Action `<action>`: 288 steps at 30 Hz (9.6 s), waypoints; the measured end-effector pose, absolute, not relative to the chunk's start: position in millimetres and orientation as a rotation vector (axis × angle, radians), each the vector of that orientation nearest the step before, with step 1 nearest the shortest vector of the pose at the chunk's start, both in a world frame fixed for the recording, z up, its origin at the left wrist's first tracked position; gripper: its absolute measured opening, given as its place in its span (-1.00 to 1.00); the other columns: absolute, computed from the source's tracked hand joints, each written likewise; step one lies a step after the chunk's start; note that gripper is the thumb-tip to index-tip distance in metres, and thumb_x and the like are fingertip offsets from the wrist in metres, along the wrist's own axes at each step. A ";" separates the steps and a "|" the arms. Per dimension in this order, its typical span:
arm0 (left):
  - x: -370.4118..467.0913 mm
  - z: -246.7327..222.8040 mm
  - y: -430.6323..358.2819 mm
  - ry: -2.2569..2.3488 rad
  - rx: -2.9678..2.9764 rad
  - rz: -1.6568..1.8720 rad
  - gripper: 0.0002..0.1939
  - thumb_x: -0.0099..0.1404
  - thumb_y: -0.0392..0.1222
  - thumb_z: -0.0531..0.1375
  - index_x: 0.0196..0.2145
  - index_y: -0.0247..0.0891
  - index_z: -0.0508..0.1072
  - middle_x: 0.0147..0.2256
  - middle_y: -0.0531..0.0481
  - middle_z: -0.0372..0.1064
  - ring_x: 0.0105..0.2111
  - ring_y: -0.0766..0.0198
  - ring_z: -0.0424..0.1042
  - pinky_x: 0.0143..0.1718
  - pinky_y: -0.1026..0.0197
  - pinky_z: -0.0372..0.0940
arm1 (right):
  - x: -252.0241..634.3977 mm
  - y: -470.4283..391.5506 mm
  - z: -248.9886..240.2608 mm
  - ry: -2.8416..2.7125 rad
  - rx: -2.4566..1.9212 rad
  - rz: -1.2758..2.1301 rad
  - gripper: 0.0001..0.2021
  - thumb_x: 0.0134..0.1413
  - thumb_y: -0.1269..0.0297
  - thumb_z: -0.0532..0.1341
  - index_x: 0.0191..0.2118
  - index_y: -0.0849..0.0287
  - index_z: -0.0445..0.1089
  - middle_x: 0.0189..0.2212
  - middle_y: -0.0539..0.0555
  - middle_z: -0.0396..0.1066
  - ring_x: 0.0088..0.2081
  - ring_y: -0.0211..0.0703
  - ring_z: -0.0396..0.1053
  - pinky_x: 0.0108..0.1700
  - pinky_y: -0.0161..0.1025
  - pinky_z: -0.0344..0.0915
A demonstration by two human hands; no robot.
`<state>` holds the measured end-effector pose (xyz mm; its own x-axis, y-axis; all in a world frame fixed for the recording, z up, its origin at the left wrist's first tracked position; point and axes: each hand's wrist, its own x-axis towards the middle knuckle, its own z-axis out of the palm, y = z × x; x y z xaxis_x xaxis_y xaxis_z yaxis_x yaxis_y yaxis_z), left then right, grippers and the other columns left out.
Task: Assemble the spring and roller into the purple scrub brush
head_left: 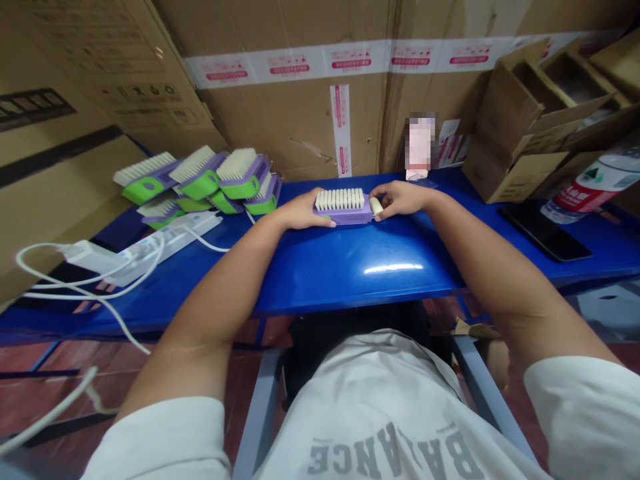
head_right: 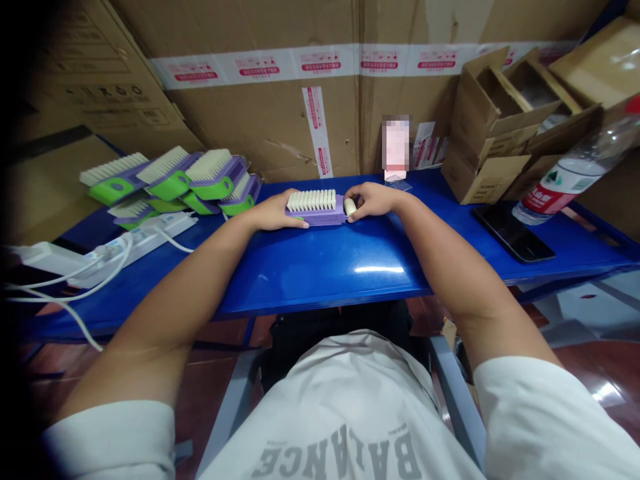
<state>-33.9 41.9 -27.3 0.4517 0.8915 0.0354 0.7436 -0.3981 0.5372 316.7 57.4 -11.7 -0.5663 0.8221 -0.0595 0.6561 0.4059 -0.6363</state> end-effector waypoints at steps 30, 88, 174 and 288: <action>-34.0 -27.6 43.4 1.370 2.268 0.432 0.13 0.07 0.21 0.64 0.48 -0.15 0.39 0.49 -0.30 0.53 0.50 -0.34 0.52 0.57 -0.22 0.35 | 316.9 59.7 -12.1 -2.443 -1.321 0.864 -0.15 -0.15 -0.04 0.71 0.29 0.20 0.64 -0.23 0.04 0.65 -0.17 0.04 0.59 0.01 -0.08 0.46; -34.9 -29.3 45.2 1.326 2.287 0.451 0.10 0.08 0.21 0.66 0.47 -0.14 0.45 0.46 -0.27 0.57 0.48 -0.32 0.55 0.56 -0.24 0.39 | 317.6 58.0 -9.2 -2.456 -1.306 0.937 -0.04 -0.23 -0.16 0.71 0.29 0.23 0.63 -0.29 0.01 0.62 -0.23 0.02 0.55 -0.06 -0.09 0.44; -42.7 -33.6 52.9 1.256 2.310 0.465 0.04 0.03 0.24 0.66 0.38 -0.11 0.51 0.37 -0.21 0.66 0.40 -0.30 0.62 0.49 -0.24 0.46 | 309.0 52.2 -8.2 -2.459 -1.175 0.874 -0.33 -0.26 -0.18 0.69 -0.10 0.14 0.62 -0.34 0.03 0.59 -0.25 0.00 0.53 -0.15 -0.11 0.40; -41.7 -34.6 52.3 1.307 2.065 0.769 0.02 -0.09 0.21 0.69 0.30 -0.18 0.63 0.33 -0.22 0.68 0.38 -0.37 0.61 0.53 -0.29 0.40 | 300.2 63.2 -30.6 -1.674 -0.778 1.410 -0.32 -0.53 0.16 0.90 -0.14 0.13 0.77 -0.13 0.09 0.83 -0.05 -0.01 0.73 0.21 -0.05 0.69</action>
